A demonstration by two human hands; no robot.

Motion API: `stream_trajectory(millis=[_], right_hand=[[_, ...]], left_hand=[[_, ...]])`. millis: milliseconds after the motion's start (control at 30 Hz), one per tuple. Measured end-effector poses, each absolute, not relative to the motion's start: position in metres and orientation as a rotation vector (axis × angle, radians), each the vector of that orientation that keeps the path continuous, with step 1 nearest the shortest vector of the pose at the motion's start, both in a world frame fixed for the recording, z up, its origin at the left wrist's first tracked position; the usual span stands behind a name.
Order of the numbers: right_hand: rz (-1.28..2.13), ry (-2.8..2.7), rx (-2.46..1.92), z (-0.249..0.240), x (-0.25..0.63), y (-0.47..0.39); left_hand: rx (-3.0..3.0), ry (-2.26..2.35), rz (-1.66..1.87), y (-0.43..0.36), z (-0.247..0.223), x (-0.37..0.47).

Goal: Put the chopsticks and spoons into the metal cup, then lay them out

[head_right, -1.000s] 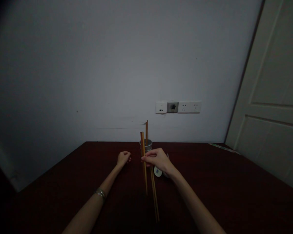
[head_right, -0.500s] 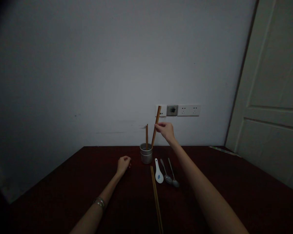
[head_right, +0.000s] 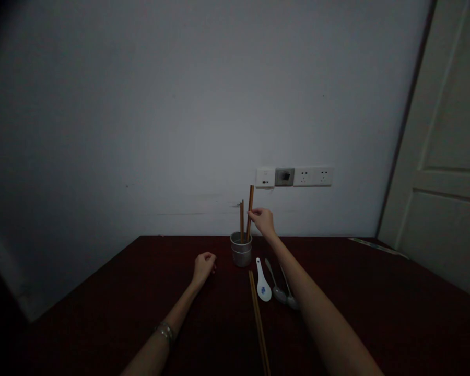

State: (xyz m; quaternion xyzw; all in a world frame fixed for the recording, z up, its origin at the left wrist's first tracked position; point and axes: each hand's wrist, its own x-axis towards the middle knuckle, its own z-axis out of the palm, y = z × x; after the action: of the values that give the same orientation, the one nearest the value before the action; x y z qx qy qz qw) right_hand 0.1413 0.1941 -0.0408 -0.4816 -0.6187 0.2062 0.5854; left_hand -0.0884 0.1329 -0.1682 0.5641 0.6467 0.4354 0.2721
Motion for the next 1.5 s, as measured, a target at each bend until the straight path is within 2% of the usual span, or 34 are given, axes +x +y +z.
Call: stream_trajectory(millis=[500, 1500], right_hand=[[0.516, -1.537, -1.155, -0.084, 0.138, 0.207], [0.549, -1.548, -1.178, -0.101, 0.133, 0.214]], left_hand=[[1.506, 1.71, 1.255, 0.135, -0.17, -0.087], [1.54, 1.741, 1.229, 0.136, -0.172, -0.087]])
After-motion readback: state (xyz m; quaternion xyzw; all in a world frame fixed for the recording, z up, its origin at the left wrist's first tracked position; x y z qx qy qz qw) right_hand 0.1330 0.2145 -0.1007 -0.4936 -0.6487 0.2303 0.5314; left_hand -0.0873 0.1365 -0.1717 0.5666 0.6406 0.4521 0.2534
